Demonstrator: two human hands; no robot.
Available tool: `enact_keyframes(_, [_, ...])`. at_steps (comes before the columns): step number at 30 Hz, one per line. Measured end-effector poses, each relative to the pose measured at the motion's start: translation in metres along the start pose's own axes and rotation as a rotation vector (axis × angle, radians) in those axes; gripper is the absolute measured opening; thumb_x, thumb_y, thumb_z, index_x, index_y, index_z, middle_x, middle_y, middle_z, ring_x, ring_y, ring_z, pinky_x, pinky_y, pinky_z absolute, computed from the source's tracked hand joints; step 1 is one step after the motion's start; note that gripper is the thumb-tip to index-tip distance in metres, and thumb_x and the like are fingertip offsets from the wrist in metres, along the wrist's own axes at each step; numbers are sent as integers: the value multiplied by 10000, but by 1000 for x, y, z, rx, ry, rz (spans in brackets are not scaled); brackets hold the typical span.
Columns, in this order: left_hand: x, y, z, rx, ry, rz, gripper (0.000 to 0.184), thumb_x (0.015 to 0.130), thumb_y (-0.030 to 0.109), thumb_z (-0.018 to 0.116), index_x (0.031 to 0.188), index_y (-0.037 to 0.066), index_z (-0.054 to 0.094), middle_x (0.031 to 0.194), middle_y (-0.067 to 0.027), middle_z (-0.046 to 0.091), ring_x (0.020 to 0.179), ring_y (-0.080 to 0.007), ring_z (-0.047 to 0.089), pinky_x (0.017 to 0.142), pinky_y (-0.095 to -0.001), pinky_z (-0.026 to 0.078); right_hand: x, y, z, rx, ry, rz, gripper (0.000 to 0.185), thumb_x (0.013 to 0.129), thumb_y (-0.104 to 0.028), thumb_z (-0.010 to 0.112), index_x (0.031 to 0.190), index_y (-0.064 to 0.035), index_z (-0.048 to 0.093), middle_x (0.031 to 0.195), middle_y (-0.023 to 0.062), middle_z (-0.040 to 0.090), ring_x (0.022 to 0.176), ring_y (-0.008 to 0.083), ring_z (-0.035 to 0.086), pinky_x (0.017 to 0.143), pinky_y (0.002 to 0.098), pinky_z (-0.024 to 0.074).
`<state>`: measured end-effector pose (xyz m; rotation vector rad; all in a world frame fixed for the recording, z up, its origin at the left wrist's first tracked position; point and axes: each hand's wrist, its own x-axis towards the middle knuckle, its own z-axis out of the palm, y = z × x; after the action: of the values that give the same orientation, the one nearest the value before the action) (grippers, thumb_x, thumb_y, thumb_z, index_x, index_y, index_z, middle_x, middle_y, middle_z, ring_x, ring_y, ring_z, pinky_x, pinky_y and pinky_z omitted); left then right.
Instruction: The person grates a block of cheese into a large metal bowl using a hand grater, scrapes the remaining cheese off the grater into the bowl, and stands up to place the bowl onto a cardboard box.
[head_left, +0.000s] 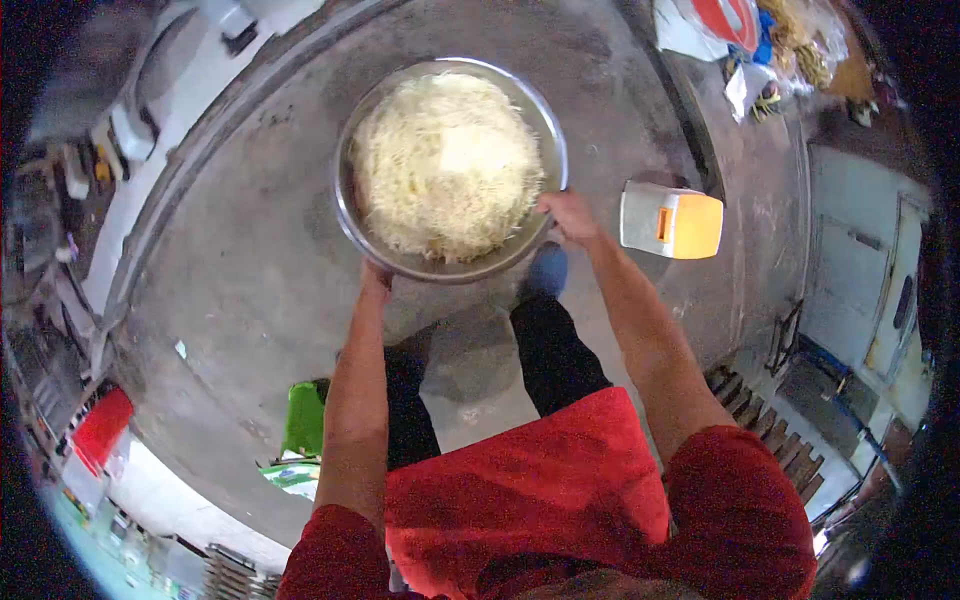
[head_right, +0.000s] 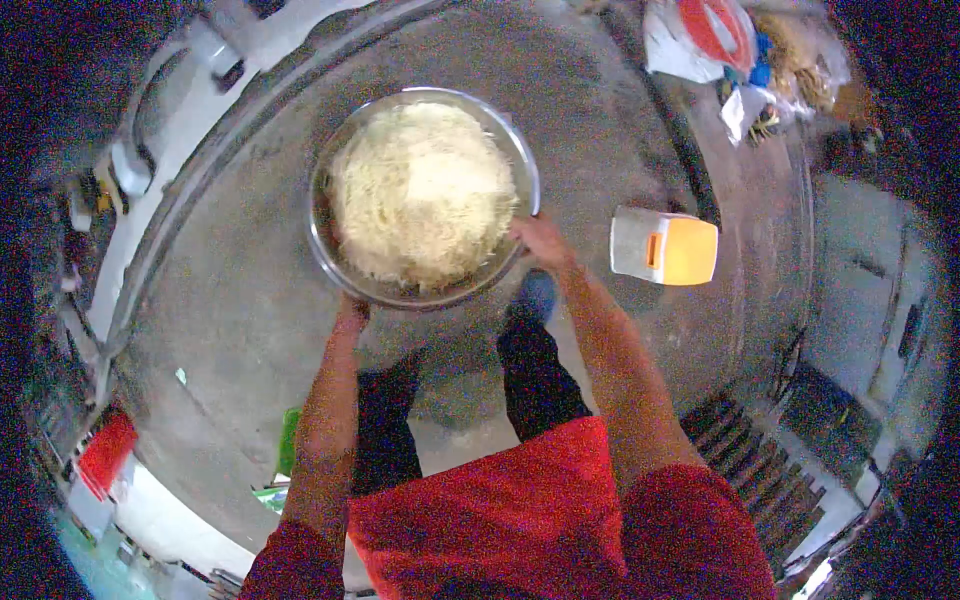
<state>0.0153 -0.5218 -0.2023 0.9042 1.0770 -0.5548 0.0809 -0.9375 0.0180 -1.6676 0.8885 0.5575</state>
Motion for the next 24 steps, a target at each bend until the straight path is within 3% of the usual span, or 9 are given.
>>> enact_keyframes(5, [-80,36,264,608,-487,333,648,1037,475,546,1597,201,369,1484,-62,573,1264,-284,606,1014,-501,514,61,61,-163,296,-19,65,87,843,-156,609,806,-82,631,798,45,598,625,182,543,552,358,461])
enact_keyframes(8, [29,-19,362,674,-338,121,652,1036,472,540,1595,185,368,1506,-39,554,1253,-287,610,1023,-486,518,82,79,-250,531,127,111,73,842,-84,571,888,-67,626,808,43,572,684,199,573,612,380,505])
enact_keyframes(10, [148,-67,403,1115,-629,938,603,1029,441,555,1545,159,423,1512,-21,551,1262,-285,590,975,-524,519,109,109,-306,657,220,104,83,849,-80,566,920,-69,609,805,46,562,735,197,600,645,385,525])
enact_keyframes(11, [87,-62,447,1127,-641,941,603,1029,441,555,1545,159,423,1512,-21,551,1262,-285,590,975,-524,519,101,94,-322,736,330,91,88,858,-92,550,932,-65,590,815,55,567,728,212,607,628,390,527])
enact_keyframes(13, [-39,-22,509,824,-468,418,531,1041,387,509,1491,108,466,1520,-37,529,1339,-303,520,1021,-546,465,102,106,-308,776,323,101,81,863,-99,537,921,-68,584,820,58,569,720,219,606,625,395,529])
enact_keyframes(14, [-22,-30,517,834,-473,411,531,1041,387,509,1491,108,466,1520,-37,529,1339,-303,520,1021,-546,465,107,115,-317,815,299,102,78,867,-106,524,910,-72,579,825,60,570,712,226,606,623,401,532])
enact_keyframes(17, [130,-54,540,850,-630,860,656,836,-11,614,1460,16,415,1425,-212,495,1317,-346,471,1154,-493,339,106,109,-317,831,313,154,220,869,-151,514,1044,-39,588,1004,136,640,903,272,662,674,424,573])
enact_keyframes(19, [107,-58,566,894,-549,905,647,837,-14,602,1455,15,413,1441,-214,477,1330,-358,455,1165,-491,329,95,89,-317,893,359,168,373,870,-195,532,1199,-23,561,1235,186,631,1121,327,644,805,508,576])
enact_keyframes(24, [55,-70,606,1031,-202,1026,615,839,-28,554,1435,11,405,1502,-222,403,1381,-407,393,1211,-483,290,91,80,-290,901,423,229,352,856,-243,573,1162,-70,568,1205,136,600,1070,314,615,878,559,499])
